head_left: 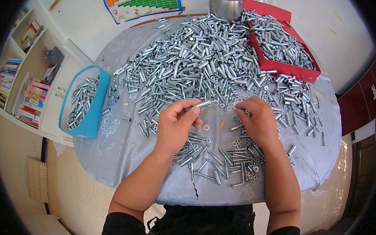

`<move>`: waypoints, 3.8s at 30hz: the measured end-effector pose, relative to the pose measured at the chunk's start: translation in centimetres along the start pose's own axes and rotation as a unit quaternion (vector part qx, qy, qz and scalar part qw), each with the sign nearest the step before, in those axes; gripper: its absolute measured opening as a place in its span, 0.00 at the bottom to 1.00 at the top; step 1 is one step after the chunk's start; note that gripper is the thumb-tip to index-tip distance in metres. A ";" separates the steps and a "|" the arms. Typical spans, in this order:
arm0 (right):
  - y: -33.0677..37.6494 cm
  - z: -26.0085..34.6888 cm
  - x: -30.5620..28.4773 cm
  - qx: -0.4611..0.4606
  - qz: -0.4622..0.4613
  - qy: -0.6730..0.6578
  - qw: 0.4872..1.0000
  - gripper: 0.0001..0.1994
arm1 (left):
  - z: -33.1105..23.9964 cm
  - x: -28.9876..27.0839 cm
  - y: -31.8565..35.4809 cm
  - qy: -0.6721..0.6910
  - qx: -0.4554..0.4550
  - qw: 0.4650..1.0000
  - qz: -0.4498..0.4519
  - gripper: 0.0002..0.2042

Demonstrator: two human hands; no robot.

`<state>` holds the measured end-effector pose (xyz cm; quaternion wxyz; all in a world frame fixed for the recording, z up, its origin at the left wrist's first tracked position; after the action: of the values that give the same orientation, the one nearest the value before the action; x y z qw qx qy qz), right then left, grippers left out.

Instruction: The person repeatedly picks up metal bolts and washers from a large pile on a table. They thread the washers onto the bolts by hand and place the assembled units into a red tray. The task involves continuous manual handling of small hardware components.

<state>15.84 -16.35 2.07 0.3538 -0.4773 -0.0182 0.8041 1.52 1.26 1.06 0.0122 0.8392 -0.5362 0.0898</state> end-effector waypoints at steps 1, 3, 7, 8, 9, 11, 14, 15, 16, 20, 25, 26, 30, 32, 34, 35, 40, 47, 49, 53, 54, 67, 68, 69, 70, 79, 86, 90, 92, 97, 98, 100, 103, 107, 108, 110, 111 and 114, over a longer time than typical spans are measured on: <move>0.0 0.0 0.2 -0.007 0.003 0.019 1.000 0.05 | 0.0 0.0 0.0 -0.002 0.000 1.000 -0.006 0.11; -0.1 0.1 0.3 -0.021 0.005 0.053 0.998 0.05 | -0.3 -0.1 -0.1 -0.005 -0.001 1.000 -0.018 0.11; -0.6 0.3 0.8 -0.043 0.016 0.110 0.993 0.05 | -0.3 -0.2 0.0 -0.006 0.006 1.000 -0.025 0.11; -0.8 0.2 0.9 -0.045 0.023 0.125 0.991 0.05 | -0.2 -0.2 -0.1 -0.006 0.007 1.000 -0.023 0.11; -1.0 0.2 1.0 -0.049 0.017 0.130 0.990 0.05 | -0.1 -0.1 -0.1 -0.006 0.009 1.000 -0.021 0.10; -1.2 0.2 1.3 -0.058 0.006 0.140 0.988 0.06 | -0.1 -0.1 -0.1 -0.003 0.010 1.000 -0.017 0.10; -1.4 0.1 1.7 -0.052 0.003 0.144 0.988 0.06 | 0.1 -0.1 -0.1 -0.003 0.001 1.000 -0.020 0.10; -1.4 0.0 1.8 -0.051 0.004 0.140 0.989 0.05 | 0.2 0.0 -0.2 -0.003 -0.003 1.000 -0.022 0.10; -1.5 -0.1 1.9 -0.050 0.005 0.136 0.989 0.04 | 0.3 0.0 -0.2 -0.003 -0.003 1.000 -0.020 0.10; -1.4 0.0 2.0 -0.060 0.019 0.117 0.991 0.04 | 0.5 0.2 -0.1 -0.005 -0.004 1.000 -0.009 0.10; -1.2 -0.2 2.4 -0.051 0.012 0.110 0.992 0.05 | 0.7 0.4 -0.1 -0.012 -0.008 1.000 -0.002 0.10; -1.2 -0.1 2.4 -0.051 0.011 0.111 0.992 0.06 | 0.6 0.5 -0.1 -0.013 -0.009 1.000 -0.003 0.10; -1.1 -0.2 2.4 -0.045 0.008 0.098 0.994 0.06 | 0.6 0.5 -0.1 -0.010 -0.005 1.000 -0.001 0.11; -1.1 -0.2 2.4 -0.047 0.007 0.098 0.994 0.05 | 0.6 0.5 -0.1 -0.009 -0.003 1.000 0.001 0.10; -1.1 -0.2 2.4 -0.042 0.021 0.088 0.995 0.05 | 0.7 0.5 -0.1 -0.008 -0.003 1.000 0.003 0.10; -1.1 -0.2 2.4 -0.039 0.027 0.083 0.995 0.05 | 0.8 0.5 -0.1 -0.007 -0.003 1.000 0.004 0.10; -1.1 -0.5 2.5 -0.045 0.023 0.072 0.996 0.05 | 0.9 0.5 0.0 -0.006 0.002 1.000 0.006 0.10; -0.8 -0.4 2.4 -0.045 0.003 0.062 0.997 0.06 | 0.7 0.6 0.0 -0.009 -0.002 1.000 0.009 0.10; -0.8 -0.5 2.5 -0.039 0.009 0.055 0.998 0.06 | 0.7 0.6 0.0 -0.008 -0.003 1.000 0.008 0.10; -0.7 -0.4 2.4 -0.039 0.019 0.057 0.997 0.07 | 0.7 0.6 0.1 -0.009 0.000 1.000 0.011 0.10; -0.7 -0.5 2.4 -0.039 0.022 0.057 0.997 0.07 | 0.7 0.7 0.0 -0.010 0.002 1.000 0.013 0.10; -0.8 -0.3 2.4 -0.028 0.074 0.047 0.996 0.09 | 0.6 0.7 0.1 -0.027 -0.006 1.000 0.013 0.10; -0.8 -0.3 2.4 -0.026 0.079 0.047 0.995 0.09 | 0.5 0.8 0.1 -0.027 -0.005 1.000 0.014 0.10; -0.7 -0.2 2.3 -0.025 0.077 0.045 0.996 0.09 | 0.5 0.8 0.1 -0.027 -0.004 1.000 0.015 0.10; -0.7 -0.2 2.3 -0.024 0.075 0.043 0.996 0.09 | 0.6 0.8 0.1 -0.026 -0.003 1.000 0.016 0.10; -0.5 -0.2 2.2 0.084 0.007 -0.242 0.967 0.07 | 0.9 0.8 0.1 -0.030 -0.012 0.999 0.025 0.10; -0.1 1.4 2.5 0.148 0.022 -0.416 0.897 0.06 | 0.8 1.1 0.3 -0.049 -0.027 0.998 0.033 0.11; 0.1 1.6 2.6 0.154 0.037 -0.453 0.877 0.06 | 0.8 1.1 0.3 -0.051 -0.031 0.998 0.026 0.11; 0.1 1.8 2.7 0.153 0.038 -0.472 0.867 0.06 | 0.6 1.2 0.3 -0.053 -0.030 0.998 0.025 0.11; 0.1 2.4 2.4 0.140 0.054 -0.495 0.856 0.08 | 0.3 1.3 0.3 -0.062 -0.025 0.998 0.017 0.11; 0.1 2.5 2.4 0.137 0.053 -0.502 0.853 0.09 | 0.4 1.1 0.3 -0.058 -0.024 0.998 0.014 0.11; 0.1 2.7 2.5 0.146 0.051 -0.520 0.840 0.09 | 0.4 1.0 0.4 -0.047 -0.026 0.999 0.011 0.12; 0.1 2.5 2.5 0.142 0.054 -0.526 0.837 0.09 | 0.3 1.1 0.3 -0.025 -0.029 0.999 0.017 0.11; 0.3 2.0 2.8 0.129 0.063 -0.494 0.858 0.09 | 0.5 1.1 0.2 -0.018 -0.031 0.999 0.029 0.11; 0.3 2.1 2.7 0.133 0.065 -0.496 0.856 0.09 | 0.6 1.1 0.2 -0.017 -0.030 0.999 0.032 0.11; 0.2 2.2 2.6 0.143 0.068 -0.500 0.852 0.08 | 0.5 1.1 0.2 -0.009 -0.036 0.999 0.039 0.11; 0.2 2.0 2.5 0.147 0.043 -0.486 0.861 0.08 | 0.5 1.1 0.2 -0.005 -0.039 0.998 0.042 0.11; -0.2 1.2 1.3 0.123 -0.034 -0.365 0.922 0.07 | 0.3 0.9 0.1 0.028 -0.037 0.999 0.021 0.11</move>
<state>14.62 -15.00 1.81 0.4060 -0.1024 -0.0633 0.9059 1.84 0.34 0.95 0.0559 0.8238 -0.5563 0.0937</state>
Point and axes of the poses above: each hand's wrist, its own y-axis away from the middle knuckle, its own x-axis out of the palm, z = x × y, the point moved 3 cm from there along -y, towards the middle knuckle, and after that the axes turned 9 degrees about z, right-handed, at the moved point
